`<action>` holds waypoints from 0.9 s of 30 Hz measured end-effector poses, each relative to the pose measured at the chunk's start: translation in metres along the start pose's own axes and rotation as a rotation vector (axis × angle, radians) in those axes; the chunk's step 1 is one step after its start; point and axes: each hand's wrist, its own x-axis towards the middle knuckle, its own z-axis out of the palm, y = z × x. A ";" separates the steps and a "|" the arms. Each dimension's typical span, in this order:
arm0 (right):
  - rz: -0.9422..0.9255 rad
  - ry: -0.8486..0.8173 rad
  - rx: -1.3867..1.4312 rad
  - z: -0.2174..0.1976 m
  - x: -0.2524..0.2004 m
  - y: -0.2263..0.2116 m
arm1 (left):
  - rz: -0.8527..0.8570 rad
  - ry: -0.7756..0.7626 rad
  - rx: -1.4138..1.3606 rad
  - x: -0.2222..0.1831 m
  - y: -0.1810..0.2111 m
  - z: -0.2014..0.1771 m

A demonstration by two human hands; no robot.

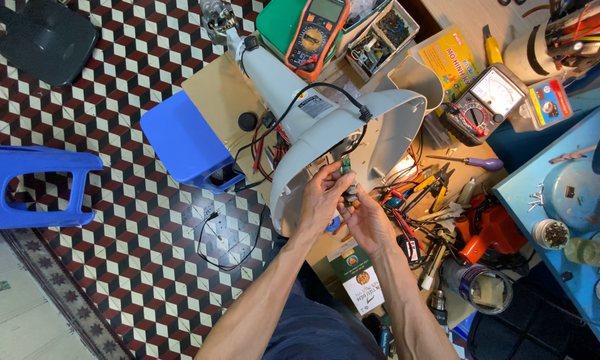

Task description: The person uses a multimeter to test a circuit board inside a disassembled appliance. They then use a cordless drill to fasten screws into the circuit board and later into the appliance's base cover.

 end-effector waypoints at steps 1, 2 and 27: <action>-0.001 0.008 -0.001 0.000 0.000 0.000 | -0.007 0.001 0.005 0.001 0.000 0.000; -0.002 0.016 -0.002 0.001 0.000 0.000 | -0.013 0.002 0.011 0.002 -0.001 0.000; -0.014 0.006 -0.152 0.027 -0.024 -0.007 | 0.036 -0.006 -0.030 0.008 -0.014 -0.008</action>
